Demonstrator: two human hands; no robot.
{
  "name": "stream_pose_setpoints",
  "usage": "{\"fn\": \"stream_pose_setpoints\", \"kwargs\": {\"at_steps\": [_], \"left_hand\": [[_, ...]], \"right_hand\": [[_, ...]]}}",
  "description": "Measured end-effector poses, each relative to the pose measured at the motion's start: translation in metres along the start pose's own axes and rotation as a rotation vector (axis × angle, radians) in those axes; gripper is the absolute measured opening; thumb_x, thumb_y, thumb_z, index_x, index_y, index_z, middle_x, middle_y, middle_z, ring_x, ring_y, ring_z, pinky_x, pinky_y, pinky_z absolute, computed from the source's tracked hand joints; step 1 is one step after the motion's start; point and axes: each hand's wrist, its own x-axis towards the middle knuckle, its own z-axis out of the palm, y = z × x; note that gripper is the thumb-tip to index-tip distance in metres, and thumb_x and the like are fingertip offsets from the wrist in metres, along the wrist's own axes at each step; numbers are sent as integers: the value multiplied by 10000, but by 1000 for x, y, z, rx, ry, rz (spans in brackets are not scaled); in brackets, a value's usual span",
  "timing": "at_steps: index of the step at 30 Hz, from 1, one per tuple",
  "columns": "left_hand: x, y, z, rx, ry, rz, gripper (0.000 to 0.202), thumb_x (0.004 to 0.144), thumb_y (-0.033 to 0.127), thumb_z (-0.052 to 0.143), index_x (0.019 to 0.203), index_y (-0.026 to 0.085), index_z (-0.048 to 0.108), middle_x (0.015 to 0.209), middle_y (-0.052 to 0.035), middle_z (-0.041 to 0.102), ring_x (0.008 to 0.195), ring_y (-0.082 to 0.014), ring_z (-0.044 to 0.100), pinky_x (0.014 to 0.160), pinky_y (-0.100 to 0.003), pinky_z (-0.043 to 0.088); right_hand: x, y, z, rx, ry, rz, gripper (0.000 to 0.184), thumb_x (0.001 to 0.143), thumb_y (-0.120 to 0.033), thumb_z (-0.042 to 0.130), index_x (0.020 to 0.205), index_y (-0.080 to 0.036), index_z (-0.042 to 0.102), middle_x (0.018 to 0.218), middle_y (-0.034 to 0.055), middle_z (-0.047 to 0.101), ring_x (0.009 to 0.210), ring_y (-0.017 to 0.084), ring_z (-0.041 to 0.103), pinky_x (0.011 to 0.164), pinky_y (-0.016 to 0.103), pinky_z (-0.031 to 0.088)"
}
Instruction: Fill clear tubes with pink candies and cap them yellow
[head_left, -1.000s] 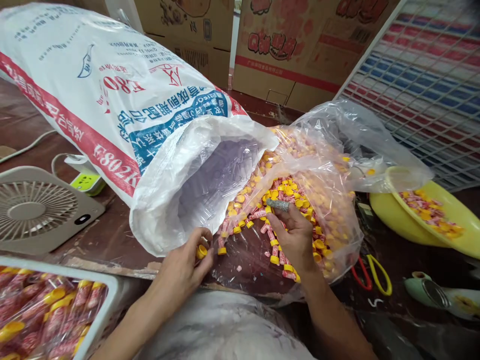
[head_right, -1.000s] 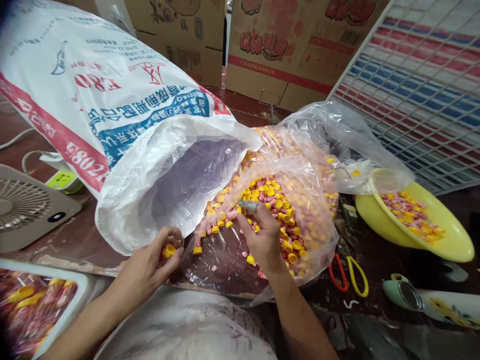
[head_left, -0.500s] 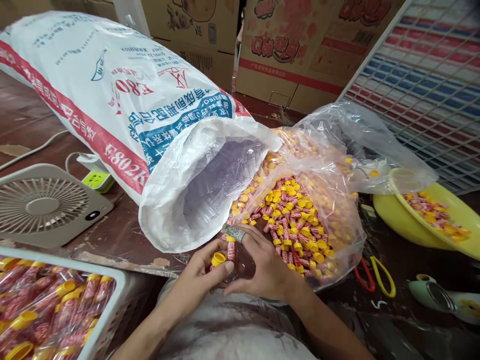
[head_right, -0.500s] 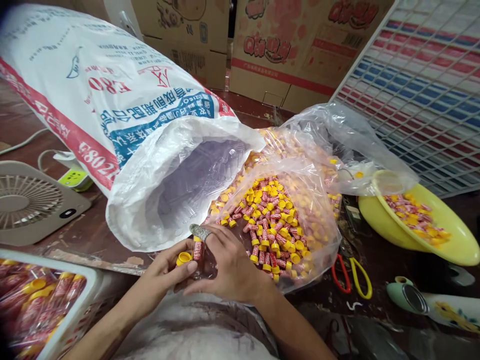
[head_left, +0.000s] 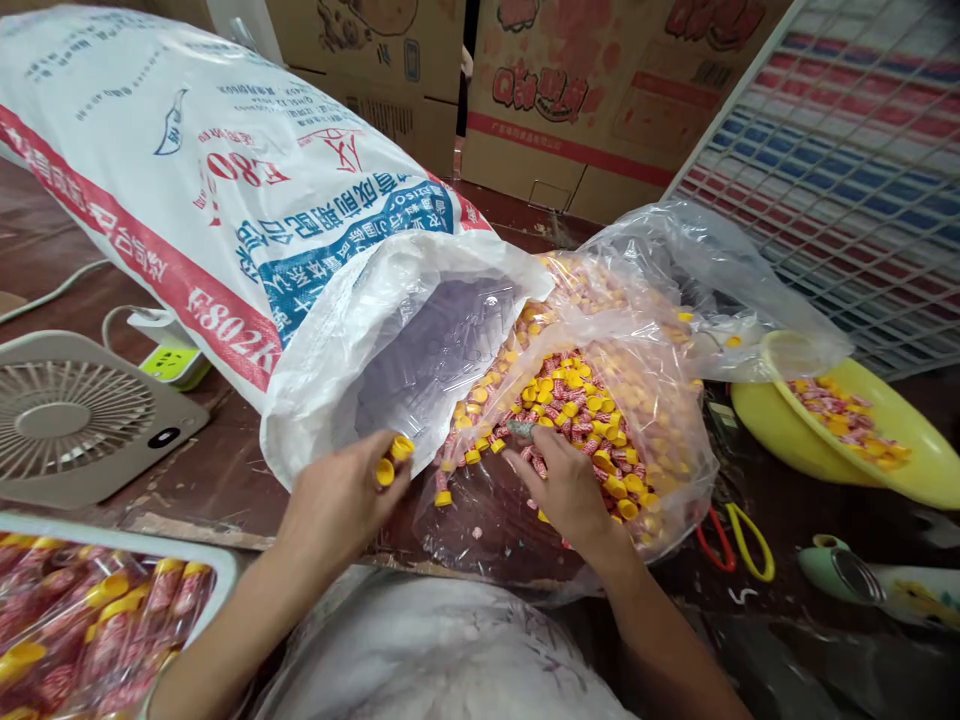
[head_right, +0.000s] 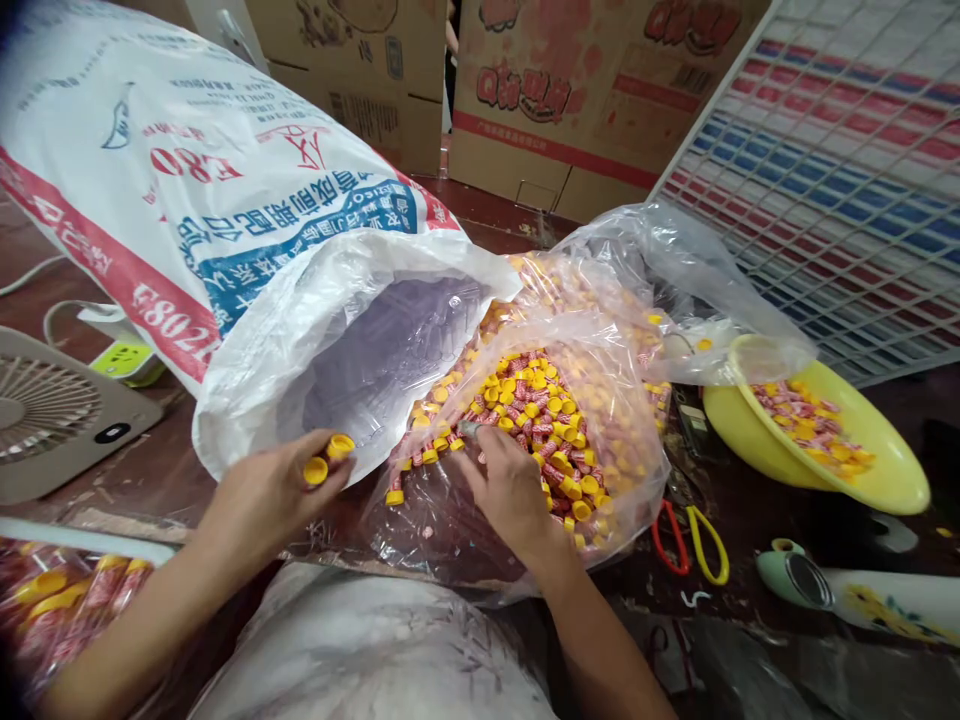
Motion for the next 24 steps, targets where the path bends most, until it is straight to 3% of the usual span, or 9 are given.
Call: {"fn": "stream_pose_setpoints", "kwargs": {"at_steps": [1, 3, 6, 10, 14, 16, 18, 21, 24], "left_hand": [[7, -1, -4, 182, -1, -31, 339, 937, 419, 468, 978, 164, 688, 801, -143, 748, 757, -349, 715, 616, -345, 438], [20, -2, -5, 401, -51, -66, 404, 971, 386, 403, 993, 109, 696, 825, -225, 756, 786, -405, 735, 603, -378, 459], [31, -1, 4, 458, -104, -61, 414, 967, 341, 406, 1011, 49, 696, 872, -289, 755, 840, -433, 745, 617, -402, 488], [29, -9, 12, 431, -113, -78, 419, 949, 346, 434, 1150, 51, 653, 925, -273, 765, 857, -415, 749, 639, -395, 498], [15, -22, 11, 85, -41, -33, 477, 896, 342, 501, 1310, 125, 596, 1140, -190, 755, 984, -340, 728, 776, -373, 511], [6, -21, 9, -211, -80, 25, 452, 851, 381, 577, 1243, 166, 641, 1106, -118, 765, 958, -292, 712, 799, -337, 506], [-3, -15, 7, -452, -195, 85, 353, 821, 391, 633, 1105, 188, 687, 962, -49, 764, 854, -237, 685, 750, -289, 491], [-13, 1, 5, -651, -325, 132, 227, 813, 350, 663, 968, 186, 689, 773, 11, 676, 719, -170, 584, 659, -243, 428], [-18, 10, 6, -793, -375, 133, 230, 795, 346, 700, 945, 173, 688, 752, 22, 602, 693, -141, 495, 633, -232, 382]], "right_hand": [[3, 7, 3, -94, -11, 54, 89, 973, -277, 650, 1002, -198, 620, 888, 74, 689, 817, 252, 681, 710, 343, 533], [8, 14, 13, -247, -78, 88, 86, 936, -218, 686, 926, -202, 603, 861, 69, 684, 807, 257, 670, 669, 326, 502], [12, 13, 28, -302, -114, 55, 163, 885, -206, 747, 963, -204, 604, 904, 83, 701, 910, 282, 660, 704, 336, 503], [10, 15, 30, -246, -58, 56, 104, 893, -194, 695, 954, -196, 611, 901, 81, 687, 874, 266, 648, 732, 344, 516], [6, 14, 9, 136, 130, 159, 47, 920, -237, 615, 943, -198, 606, 901, 65, 672, 791, 221, 662, 724, 330, 550], [5, 3, -3, 426, 161, 196, 120, 933, -288, 626, 1019, -206, 609, 959, 61, 701, 846, 212, 695, 751, 318, 581], [5, -12, -14, 630, 108, 177, 182, 946, -311, 641, 1099, -216, 611, 1021, 56, 720, 907, 203, 714, 807, 313, 597], [8, -33, -24, 650, -16, 50, 127, 964, -276, 635, 1076, -217, 643, 1002, 44, 725, 917, 193, 710, 854, 314, 583], [12, -45, -29, 528, -115, -116, 84, 991, -259, 602, 955, -209, 660, 908, 41, 711, 883, 195, 691, 828, 318, 573]]}}
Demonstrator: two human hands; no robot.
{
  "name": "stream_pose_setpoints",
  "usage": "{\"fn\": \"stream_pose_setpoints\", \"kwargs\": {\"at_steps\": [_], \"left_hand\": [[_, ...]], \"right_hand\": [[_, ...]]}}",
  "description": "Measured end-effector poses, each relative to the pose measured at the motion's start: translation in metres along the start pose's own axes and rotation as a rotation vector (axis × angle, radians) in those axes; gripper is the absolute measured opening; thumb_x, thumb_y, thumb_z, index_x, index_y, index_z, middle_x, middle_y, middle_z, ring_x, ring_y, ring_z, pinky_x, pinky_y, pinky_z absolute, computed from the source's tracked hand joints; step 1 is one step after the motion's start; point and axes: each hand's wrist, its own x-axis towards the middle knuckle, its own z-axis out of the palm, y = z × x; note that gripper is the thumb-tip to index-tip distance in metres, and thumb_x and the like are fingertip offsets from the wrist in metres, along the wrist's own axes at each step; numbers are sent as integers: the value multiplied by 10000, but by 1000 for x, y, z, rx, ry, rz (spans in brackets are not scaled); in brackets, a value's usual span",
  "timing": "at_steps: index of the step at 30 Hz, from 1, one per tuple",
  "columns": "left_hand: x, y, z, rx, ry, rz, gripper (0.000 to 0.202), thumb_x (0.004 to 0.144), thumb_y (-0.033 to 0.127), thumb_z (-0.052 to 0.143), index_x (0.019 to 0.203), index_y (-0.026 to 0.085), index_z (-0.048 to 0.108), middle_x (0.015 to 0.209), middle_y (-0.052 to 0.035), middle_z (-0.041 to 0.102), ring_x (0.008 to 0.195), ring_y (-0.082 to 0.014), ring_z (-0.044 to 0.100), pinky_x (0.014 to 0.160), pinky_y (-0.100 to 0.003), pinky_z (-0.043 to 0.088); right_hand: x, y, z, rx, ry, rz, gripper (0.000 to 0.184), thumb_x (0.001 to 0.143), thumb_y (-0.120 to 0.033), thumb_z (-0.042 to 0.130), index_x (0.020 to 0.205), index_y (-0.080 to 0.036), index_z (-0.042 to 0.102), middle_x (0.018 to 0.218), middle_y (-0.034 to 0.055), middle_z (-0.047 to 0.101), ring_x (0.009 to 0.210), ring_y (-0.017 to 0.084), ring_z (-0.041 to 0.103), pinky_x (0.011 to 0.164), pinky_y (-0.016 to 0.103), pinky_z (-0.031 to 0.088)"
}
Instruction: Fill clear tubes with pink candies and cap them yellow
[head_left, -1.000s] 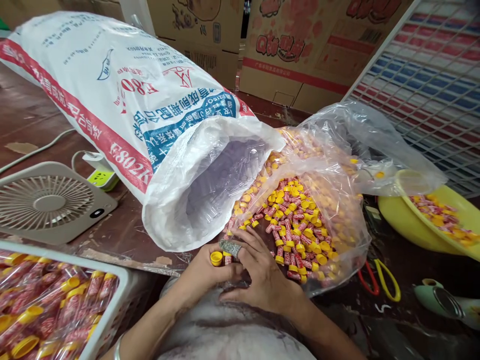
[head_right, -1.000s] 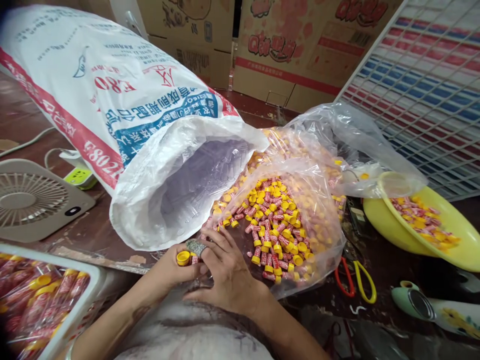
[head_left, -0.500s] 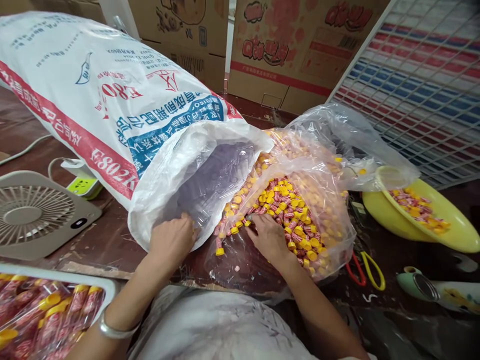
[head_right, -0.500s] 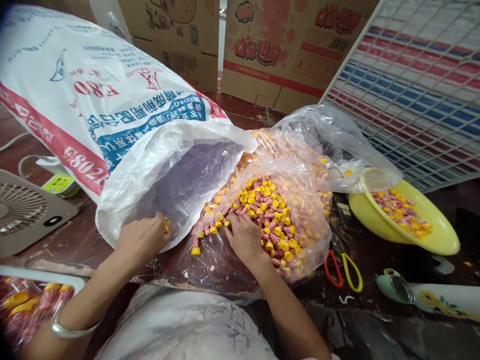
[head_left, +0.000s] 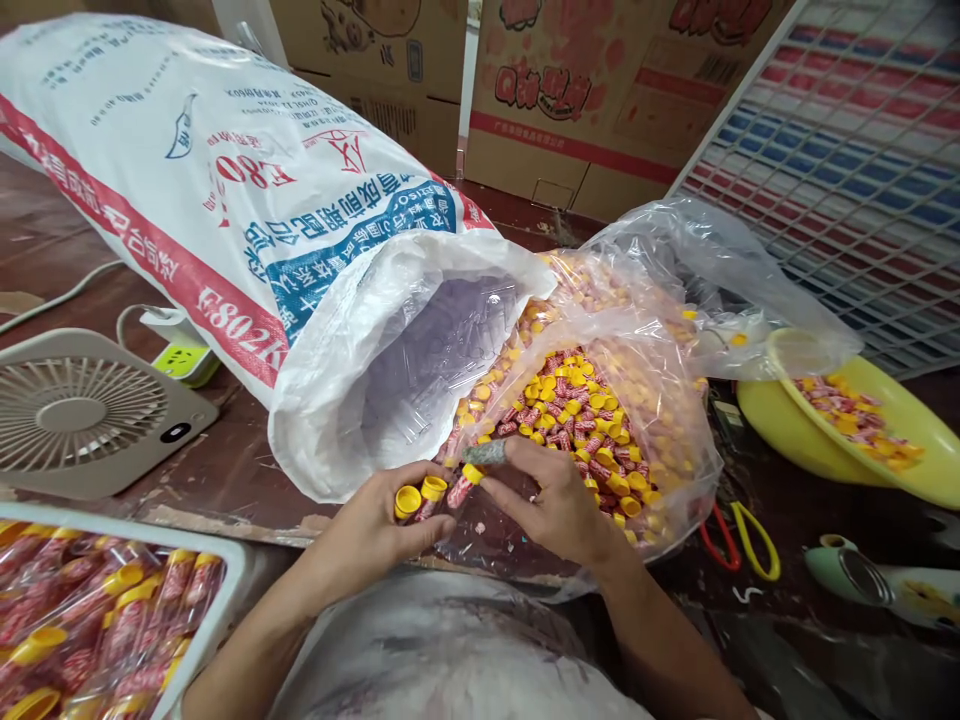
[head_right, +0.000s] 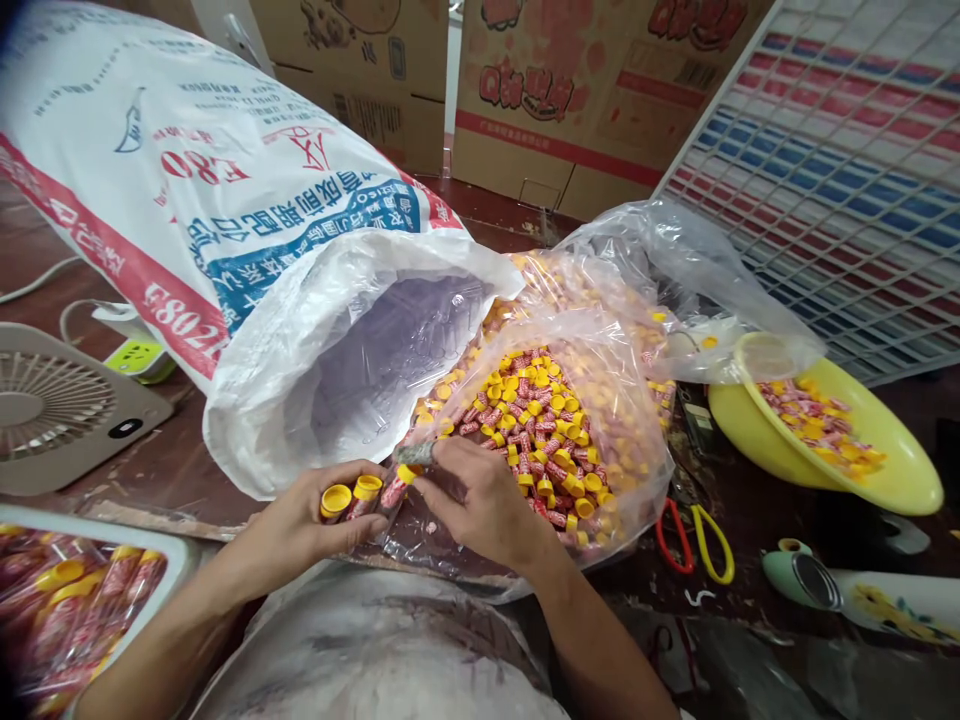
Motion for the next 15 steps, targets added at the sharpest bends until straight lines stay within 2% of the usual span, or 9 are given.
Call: {"fn": "stream_pose_setpoints", "kwargs": {"at_steps": [2, 4, 6, 7, 11, 13, 15], "left_hand": [[0, -1, 3, -132, -22, -15, 254, 778, 356, 732, 941, 166, 686, 762, 23, 579, 691, -130, 466, 621, -224, 365], [0, -6, 4, -294, -28, -45, 280, 762, 372, 766, 920, 158, 677, 753, 29, 559, 677, -117, 451, 610, -214, 357], [1, -11, 7, -449, -17, -76, 316, 745, 389, 797, 913, 152, 674, 768, 23, 575, 691, -115, 474, 634, -210, 380], [2, -14, 8, -508, -7, -87, 336, 731, 394, 814, 916, 149, 677, 780, 16, 591, 706, -118, 494, 655, -211, 397], [4, -22, 16, -593, 17, -133, 386, 663, 391, 868, 892, 142, 684, 776, 10, 600, 715, -123, 510, 683, -220, 425], [1, -27, 17, -575, 32, -154, 378, 660, 408, 867, 855, 147, 675, 746, 20, 582, 690, -118, 495, 662, -216, 421], [-11, -32, 10, -481, 67, -161, 359, 682, 426, 848, 844, 157, 675, 737, 20, 588, 683, -124, 507, 648, -216, 427]], "right_hand": [[1, -3, 3, -26, -87, -96, 119, 999, -317, 623, 1008, -205, 661, 982, 65, 720, 988, 219, 685, 911, 355, 564], [0, -3, 9, -72, -118, -189, 364, 936, -450, 714, 1170, -185, 627, 1159, 117, 701, 1169, 270, 632, 1041, 426, 518], [-3, 0, 19, -165, -63, -257, 618, 848, -536, 786, 1281, -156, 563, 1264, 165, 655, 1269, 315, 569, 1100, 488, 479], [-6, 2, 25, -217, -9, -277, 660, 833, -536, 796, 1303, -148, 543, 1266, 177, 647, 1273, 325, 564, 1101, 507, 479], [-13, 6, 51, -300, 140, -336, 554, 862, -467, 758, 1265, -150, 548, 1156, 170, 675, 1185, 320, 620, 1090, 532, 491], [-15, 4, 59, -288, 110, -327, 530, 872, -495, 737, 1227, -141, 566, 1142, 173, 680, 1191, 319, 622, 1119, 531, 466], [-16, 1, 61, -272, -4, -320, 576, 883, -541, 722, 1256, -133, 561, 1211, 175, 668, 1283, 313, 568, 1167, 521, 414]]}}
